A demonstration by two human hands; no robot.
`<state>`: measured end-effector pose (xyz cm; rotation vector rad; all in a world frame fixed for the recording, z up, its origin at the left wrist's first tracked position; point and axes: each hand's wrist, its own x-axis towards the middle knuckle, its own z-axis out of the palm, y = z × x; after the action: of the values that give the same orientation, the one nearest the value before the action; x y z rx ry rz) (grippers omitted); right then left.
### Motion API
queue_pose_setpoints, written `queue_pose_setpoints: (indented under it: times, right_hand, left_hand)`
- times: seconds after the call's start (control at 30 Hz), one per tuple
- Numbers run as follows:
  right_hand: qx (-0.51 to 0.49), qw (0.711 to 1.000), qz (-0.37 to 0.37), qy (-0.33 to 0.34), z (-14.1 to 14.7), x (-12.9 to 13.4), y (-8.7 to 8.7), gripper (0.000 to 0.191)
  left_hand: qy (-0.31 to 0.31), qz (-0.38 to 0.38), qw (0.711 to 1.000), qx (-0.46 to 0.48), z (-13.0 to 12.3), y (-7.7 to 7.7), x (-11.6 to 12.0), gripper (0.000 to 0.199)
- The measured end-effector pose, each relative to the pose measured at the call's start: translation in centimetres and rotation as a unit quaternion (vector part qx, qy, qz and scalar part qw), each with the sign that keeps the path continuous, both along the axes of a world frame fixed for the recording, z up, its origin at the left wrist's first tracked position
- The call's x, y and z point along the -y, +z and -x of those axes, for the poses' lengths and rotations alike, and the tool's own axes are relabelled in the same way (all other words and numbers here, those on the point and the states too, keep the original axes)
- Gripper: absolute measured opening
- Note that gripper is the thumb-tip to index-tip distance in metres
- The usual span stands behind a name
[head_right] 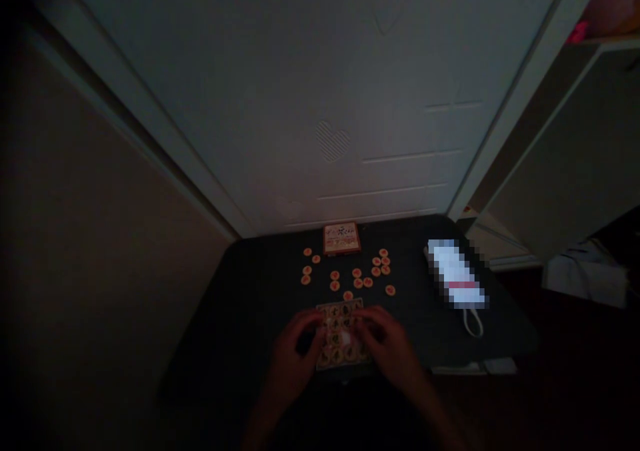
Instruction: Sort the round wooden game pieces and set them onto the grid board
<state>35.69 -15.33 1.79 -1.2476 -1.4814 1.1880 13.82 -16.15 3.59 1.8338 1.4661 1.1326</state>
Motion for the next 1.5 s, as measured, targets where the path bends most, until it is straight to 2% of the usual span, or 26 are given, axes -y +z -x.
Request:
queue_pose_setpoints:
  times: [0.13,0.27,0.5,0.73,0.83,0.97,1.1,1.23,1.5]
  right_hand:
    - [-0.048,0.998,0.035,-0.011,0.6,0.5,0.5,0.029]
    - [-0.071,0.996,0.049,-0.032,1.0,0.9,0.8,0.030]
    - [-0.108,0.990,0.076,-0.040,1.6,1.1,0.7,0.035]
    - [-0.051,0.997,0.047,-0.031,1.2,1.0,0.9,0.033]
    - [-0.037,0.997,0.044,-0.055,0.2,0.5,0.4,0.032]
    - [-0.039,0.991,0.055,-0.111,-1.1,-0.4,-1.1,0.034]
    - [-0.076,0.987,0.067,-0.127,-1.7,-0.8,-2.4,0.035]
    - [-0.081,0.988,0.077,-0.110,-1.7,-0.7,-2.9,0.037]
    - [-0.083,0.985,0.071,-0.130,-1.7,-0.4,-2.7,0.039]
  left_hand:
    - [-0.039,0.064,0.997,0.013,-1.6,1.1,0.2,0.019]
    - [-0.053,0.086,0.995,0.029,-2.4,1.7,0.1,0.016]
    - [-0.051,0.113,0.990,0.065,-2.6,1.2,0.1,0.016]
    - [-0.038,0.137,0.986,0.085,-2.8,1.3,-0.1,0.020]
    - [-0.017,0.158,0.980,0.123,-2.3,1.3,-0.4,0.025]
    - [0.013,0.181,0.966,0.182,-1.1,1.1,-0.8,0.029]
    - [0.029,0.179,0.965,0.188,0.1,0.7,-1.0,0.029]
    - [0.017,0.173,0.969,0.173,0.3,0.3,-1.1,0.028]
    - [-0.022,0.192,0.969,0.155,-0.3,0.4,-1.3,0.025]
